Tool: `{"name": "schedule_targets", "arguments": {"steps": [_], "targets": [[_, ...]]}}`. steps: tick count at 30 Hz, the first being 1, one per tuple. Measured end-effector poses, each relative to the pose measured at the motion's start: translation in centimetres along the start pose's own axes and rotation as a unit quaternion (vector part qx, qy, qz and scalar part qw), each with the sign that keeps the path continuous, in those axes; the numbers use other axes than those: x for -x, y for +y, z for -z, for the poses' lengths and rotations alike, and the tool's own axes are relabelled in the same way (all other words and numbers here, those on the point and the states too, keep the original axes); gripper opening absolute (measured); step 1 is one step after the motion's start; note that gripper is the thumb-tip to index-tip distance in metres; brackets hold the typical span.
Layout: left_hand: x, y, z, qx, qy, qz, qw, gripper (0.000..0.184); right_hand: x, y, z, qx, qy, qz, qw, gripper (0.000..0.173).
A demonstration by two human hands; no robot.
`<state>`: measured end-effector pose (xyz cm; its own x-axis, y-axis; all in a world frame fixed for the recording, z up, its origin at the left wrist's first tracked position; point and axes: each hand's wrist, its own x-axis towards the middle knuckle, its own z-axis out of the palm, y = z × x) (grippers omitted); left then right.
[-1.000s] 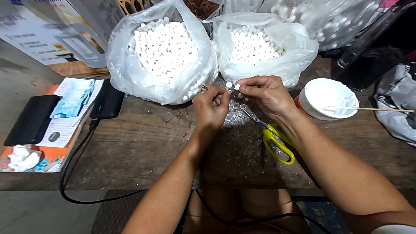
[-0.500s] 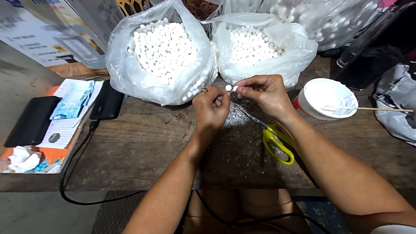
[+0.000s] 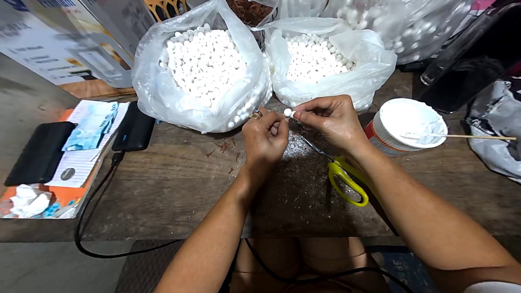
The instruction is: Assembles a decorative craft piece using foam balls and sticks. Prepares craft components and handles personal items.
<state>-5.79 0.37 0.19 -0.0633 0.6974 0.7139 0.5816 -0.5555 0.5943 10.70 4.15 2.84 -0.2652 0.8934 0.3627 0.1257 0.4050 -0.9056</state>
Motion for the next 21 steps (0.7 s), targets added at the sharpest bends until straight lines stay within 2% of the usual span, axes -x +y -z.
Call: {"name": "schedule_targets", "arguments": {"steps": [5, 21], "targets": [[0.04, -0.26, -0.68, 0.032, 0.028, 0.018, 0.999, 0.010, 0.11, -0.13, -0.28, -0.012, 0.010, -0.010, 1.000, 0.005], [-0.03, -0.26, -0.66, 0.067, 0.021, 0.034, 0.997, 0.009, 0.21, -0.10, -0.77, -0.025, 0.026, -0.021, 0.999, 0.005]]}}
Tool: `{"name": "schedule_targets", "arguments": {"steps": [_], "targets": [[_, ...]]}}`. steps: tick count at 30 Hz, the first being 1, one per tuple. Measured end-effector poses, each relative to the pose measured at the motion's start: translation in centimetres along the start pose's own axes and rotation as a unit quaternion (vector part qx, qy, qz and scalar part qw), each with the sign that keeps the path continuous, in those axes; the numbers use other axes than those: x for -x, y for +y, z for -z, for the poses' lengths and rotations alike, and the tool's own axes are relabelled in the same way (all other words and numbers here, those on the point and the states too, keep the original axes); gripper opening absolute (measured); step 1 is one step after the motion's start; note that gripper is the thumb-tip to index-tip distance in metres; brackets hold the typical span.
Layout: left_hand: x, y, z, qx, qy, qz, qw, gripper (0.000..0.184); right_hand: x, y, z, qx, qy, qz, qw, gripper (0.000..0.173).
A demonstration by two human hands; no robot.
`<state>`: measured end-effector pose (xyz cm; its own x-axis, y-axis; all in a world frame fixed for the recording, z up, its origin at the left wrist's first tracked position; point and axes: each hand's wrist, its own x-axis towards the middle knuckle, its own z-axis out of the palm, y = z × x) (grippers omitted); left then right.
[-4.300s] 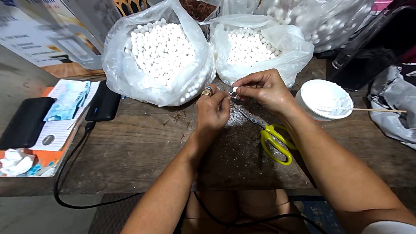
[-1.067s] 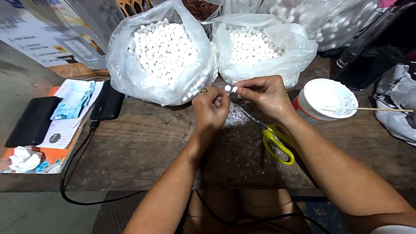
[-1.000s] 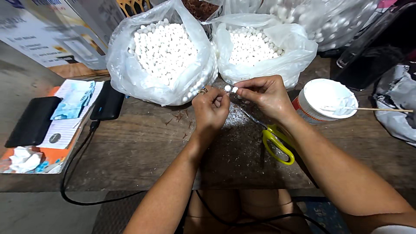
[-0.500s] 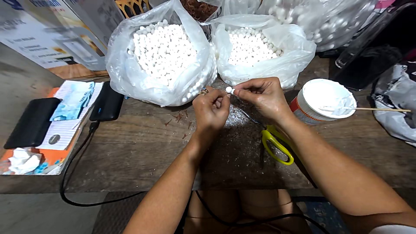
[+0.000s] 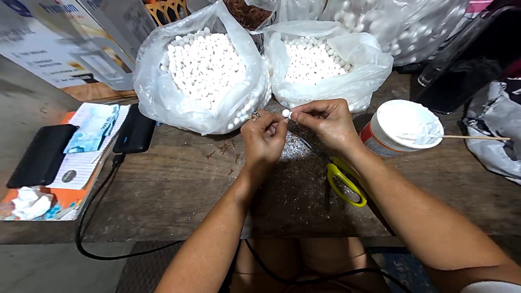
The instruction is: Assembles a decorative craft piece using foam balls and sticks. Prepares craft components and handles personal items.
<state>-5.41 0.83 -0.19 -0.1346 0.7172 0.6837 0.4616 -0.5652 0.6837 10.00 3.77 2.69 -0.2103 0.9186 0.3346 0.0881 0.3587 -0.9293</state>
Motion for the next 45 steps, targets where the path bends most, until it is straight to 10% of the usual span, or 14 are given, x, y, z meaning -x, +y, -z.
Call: {"name": "schedule_targets", "arguments": {"steps": [23, 45], "targets": [[-1.4, 1.3, 0.6, 0.353, 0.010, 0.337, 0.873, 0.021, 0.9, -0.1, -1.6, -0.100, -0.068, -0.139, 0.983, 0.008], [0.3, 1.8, -0.6, 0.199, 0.026, 0.105, 0.974, 0.007, 1.9, 1.1, -1.5, 0.253, 0.041, 0.194, 0.947, 0.014]]}}
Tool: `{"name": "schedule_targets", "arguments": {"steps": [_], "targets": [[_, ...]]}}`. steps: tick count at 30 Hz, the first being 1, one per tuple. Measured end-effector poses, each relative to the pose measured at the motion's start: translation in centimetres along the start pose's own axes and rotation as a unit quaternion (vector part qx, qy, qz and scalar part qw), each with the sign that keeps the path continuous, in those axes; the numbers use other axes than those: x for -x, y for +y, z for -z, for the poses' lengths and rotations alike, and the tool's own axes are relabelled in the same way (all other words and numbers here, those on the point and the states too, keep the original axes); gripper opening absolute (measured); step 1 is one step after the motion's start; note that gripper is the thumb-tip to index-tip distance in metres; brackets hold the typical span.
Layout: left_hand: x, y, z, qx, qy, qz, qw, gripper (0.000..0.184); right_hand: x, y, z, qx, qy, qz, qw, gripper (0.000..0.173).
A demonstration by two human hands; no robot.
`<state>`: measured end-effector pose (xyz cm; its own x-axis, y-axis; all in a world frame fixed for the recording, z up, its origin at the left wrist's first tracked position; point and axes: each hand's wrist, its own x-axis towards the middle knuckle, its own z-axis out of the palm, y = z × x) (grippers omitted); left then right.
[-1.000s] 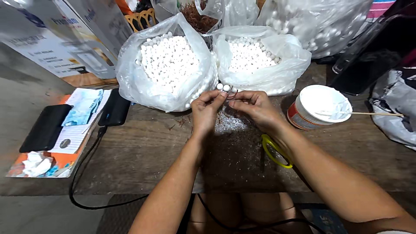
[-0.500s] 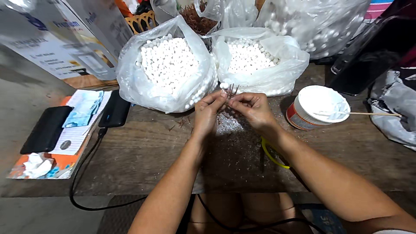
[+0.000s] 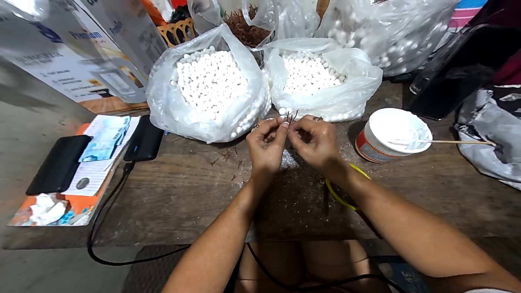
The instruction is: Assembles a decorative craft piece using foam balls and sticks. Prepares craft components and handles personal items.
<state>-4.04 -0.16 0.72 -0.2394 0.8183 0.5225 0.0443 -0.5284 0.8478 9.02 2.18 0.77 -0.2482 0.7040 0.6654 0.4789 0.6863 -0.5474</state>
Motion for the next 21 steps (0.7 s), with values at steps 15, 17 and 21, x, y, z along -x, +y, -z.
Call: {"name": "schedule_targets", "arguments": {"steps": [15, 17, 21], "targets": [[0.4, 1.8, -2.8, 0.069, -0.077, 0.103, 0.989, 0.011, 9.1, -1.1, 10.9, -0.081, 0.094, -0.114, 0.986, 0.005], [0.1, 2.1, -3.2, 0.073, -0.085, 0.106, 0.988, 0.013, 10.0, 0.8, 13.5, -0.101, 0.159, -0.197, 0.962, 0.015], [0.1, 2.4, -4.9, 0.087, -0.086, 0.108, 0.987, 0.012, 8.9, 3.0, 15.7, -0.096, 0.229, -0.252, 0.935, 0.025]]}}
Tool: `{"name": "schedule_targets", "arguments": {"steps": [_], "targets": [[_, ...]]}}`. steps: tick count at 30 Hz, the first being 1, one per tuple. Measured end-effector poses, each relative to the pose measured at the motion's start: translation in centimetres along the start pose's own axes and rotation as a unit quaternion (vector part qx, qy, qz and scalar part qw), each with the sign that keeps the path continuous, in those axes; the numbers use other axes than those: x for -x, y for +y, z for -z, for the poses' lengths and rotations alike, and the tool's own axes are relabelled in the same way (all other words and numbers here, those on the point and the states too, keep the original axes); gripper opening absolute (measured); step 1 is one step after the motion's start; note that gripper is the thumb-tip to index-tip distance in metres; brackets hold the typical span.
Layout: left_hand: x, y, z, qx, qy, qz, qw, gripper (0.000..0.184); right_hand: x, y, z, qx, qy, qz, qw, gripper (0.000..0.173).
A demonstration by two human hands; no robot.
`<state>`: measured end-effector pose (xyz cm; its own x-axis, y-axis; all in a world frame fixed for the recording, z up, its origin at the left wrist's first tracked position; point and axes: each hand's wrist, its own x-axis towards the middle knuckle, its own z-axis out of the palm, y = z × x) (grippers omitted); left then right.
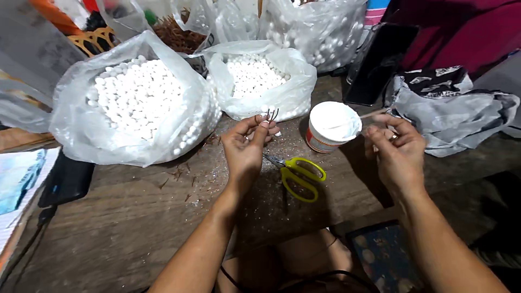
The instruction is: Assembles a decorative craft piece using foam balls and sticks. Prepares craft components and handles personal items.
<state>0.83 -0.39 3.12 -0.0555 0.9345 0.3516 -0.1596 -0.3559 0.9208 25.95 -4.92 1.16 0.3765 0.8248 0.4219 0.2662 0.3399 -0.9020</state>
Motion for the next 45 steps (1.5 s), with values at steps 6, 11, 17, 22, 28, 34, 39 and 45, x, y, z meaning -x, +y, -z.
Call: {"name": "schedule_targets", "arguments": {"steps": [6, 11, 17, 22, 28, 34, 39, 45], "targets": [[0.3, -1.5, -0.2, 0.008, -0.006, 0.011, 1.000, 0.014, -1.3, -0.1, 0.6, 0.027, -0.001, 0.015, 1.000, 0.007], [0.9, -1.3, 0.0, 0.007, -0.019, 0.019, 1.000, 0.018, -3.4, 0.5, 1.0, -0.002, -0.004, -0.071, 0.997, 0.015], [1.2, -1.6, 0.2, -0.031, -0.030, -0.008, 0.999, 0.017, -3.7, -0.6, 1.8, 0.037, -0.039, 0.132, 0.990, 0.009], [1.4, -1.5, -0.1, -0.063, -0.036, -0.023, 0.997, 0.013, -3.3, -1.2, 2.5, -0.024, 0.054, 0.126, 0.990, 0.018], [1.6, -2.1, -0.2, -0.079, -0.040, -0.050, 0.995, 0.008, -3.1, -0.6, 2.5, -0.114, 0.097, 0.001, 0.989, 0.031], [1.8, -2.0, -0.4, -0.095, -0.040, -0.051, 0.993, 0.006, -2.2, -2.0, 1.1, -0.183, 0.086, -0.073, 0.977, 0.038], [1.9, -2.2, -0.5, -0.100, -0.042, -0.057, 0.992, 0.004, -1.1, -3.1, -0.9, -0.191, 0.030, -0.063, 0.979, 0.040], [1.8, -2.2, -0.5, -0.110, -0.046, -0.056, 0.991, 0.003, -1.0, -2.7, -2.0, -0.193, 0.010, -0.057, 0.980, 0.038]]}}
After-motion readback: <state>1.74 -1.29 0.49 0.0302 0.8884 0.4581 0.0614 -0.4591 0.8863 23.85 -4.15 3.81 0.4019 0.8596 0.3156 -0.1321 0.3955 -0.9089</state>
